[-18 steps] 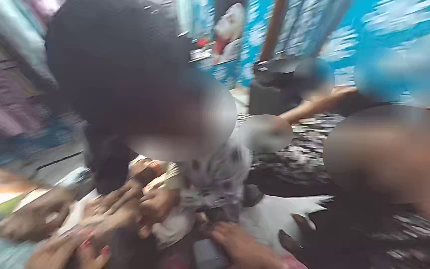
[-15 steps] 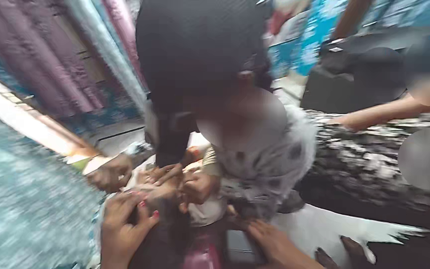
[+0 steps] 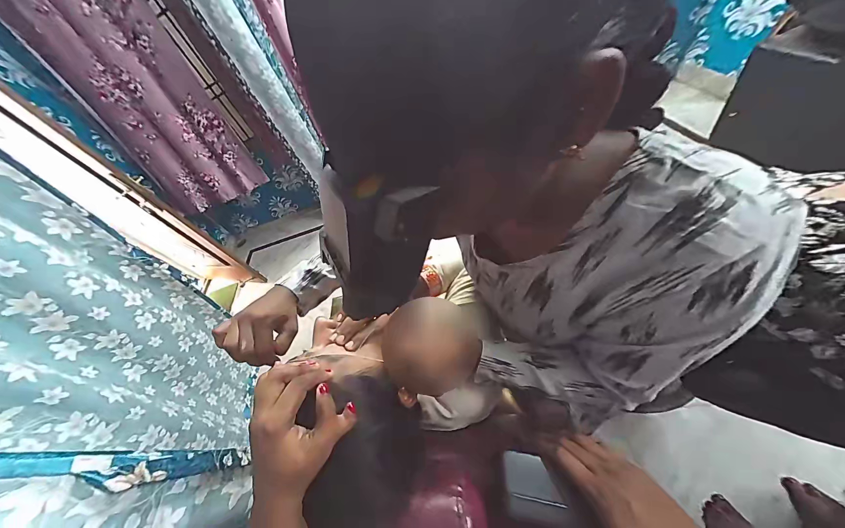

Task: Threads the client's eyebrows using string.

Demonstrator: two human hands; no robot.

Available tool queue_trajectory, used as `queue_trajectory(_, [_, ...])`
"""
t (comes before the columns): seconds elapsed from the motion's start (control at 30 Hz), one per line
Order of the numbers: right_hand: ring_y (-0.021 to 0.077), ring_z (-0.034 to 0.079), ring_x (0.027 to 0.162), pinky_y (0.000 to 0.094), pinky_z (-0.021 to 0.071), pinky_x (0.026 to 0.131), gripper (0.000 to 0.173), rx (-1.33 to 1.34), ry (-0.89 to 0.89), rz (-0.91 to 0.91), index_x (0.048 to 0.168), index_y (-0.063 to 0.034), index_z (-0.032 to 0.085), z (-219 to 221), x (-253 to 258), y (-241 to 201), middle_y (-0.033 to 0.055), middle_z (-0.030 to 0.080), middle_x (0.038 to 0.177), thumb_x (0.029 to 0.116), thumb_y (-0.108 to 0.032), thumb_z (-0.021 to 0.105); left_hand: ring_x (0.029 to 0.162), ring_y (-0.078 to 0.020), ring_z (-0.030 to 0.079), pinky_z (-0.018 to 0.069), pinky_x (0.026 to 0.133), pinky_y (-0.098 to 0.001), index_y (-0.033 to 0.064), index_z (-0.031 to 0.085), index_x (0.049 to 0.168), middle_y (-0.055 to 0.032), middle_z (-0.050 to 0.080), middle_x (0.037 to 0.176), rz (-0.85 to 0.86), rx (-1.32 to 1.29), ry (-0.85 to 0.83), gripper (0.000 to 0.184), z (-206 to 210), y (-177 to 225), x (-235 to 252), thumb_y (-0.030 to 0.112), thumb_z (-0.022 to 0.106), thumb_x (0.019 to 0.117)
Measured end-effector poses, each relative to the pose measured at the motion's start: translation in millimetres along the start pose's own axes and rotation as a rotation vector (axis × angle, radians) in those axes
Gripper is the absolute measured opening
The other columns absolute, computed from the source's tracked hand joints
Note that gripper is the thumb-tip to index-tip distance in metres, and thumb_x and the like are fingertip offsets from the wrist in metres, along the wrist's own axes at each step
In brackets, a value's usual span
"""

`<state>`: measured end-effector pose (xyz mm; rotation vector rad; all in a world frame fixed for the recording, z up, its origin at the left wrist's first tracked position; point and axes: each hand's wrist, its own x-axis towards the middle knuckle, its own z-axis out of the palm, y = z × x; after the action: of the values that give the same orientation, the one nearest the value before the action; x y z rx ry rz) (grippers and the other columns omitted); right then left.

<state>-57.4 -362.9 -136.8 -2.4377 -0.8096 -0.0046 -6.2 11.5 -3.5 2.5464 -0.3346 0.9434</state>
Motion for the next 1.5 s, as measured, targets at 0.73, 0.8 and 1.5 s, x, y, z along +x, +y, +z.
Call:
queue_trajectory(0.73, [0.0426,0.067,0.114,0.0594,0.0552,0.087,0.088,0.005,-0.028,-0.013,0.129,-0.0027,0.064,-2.0,1.5,3.7,0.0185,0.070,0.124,0.0620,-0.057,0.082,0.111,-0.0125,0.060,0.0431,0.100,-0.0219,0.0094,0.075,0.094,-0.0086,0.070,0.101,-0.008,-0.039,0.008,0.038,0.7,5.2,1.5,0.045,0.064,0.0872])
queue_trajectory(0.8, [0.0424,0.068,0.113,0.0597,0.0555,0.086,0.087,0.002,-0.018,-0.014,0.129,-0.0032,0.064,-2.5,1.7,3.2,0.0187,0.071,0.123,0.0629,-0.058,0.080,0.111,-0.0133,0.060,0.0438,0.100,-0.0229,0.0096,0.076,0.094,-0.0088,0.070,0.101,-0.002,-0.038,0.009,0.038,0.8,4.9,1.6,0.045,0.064,0.0884])
queue_trajectory(1.5, [0.0417,0.068,0.109,0.0566,0.0565,0.083,0.085,-0.017,-0.029,-0.054,0.125,-0.0026,0.064,-2.9,5.2,6.3,0.0192,0.071,0.118,0.0641,-0.060,0.079,0.111,-0.0135,0.061,0.0427,0.102,-0.0244,0.0100,0.076,0.093,-0.0089,0.070,0.101,0.016,-0.022,-0.005,0.037,1.9,5.8,3.5,0.044,0.064,0.0886])
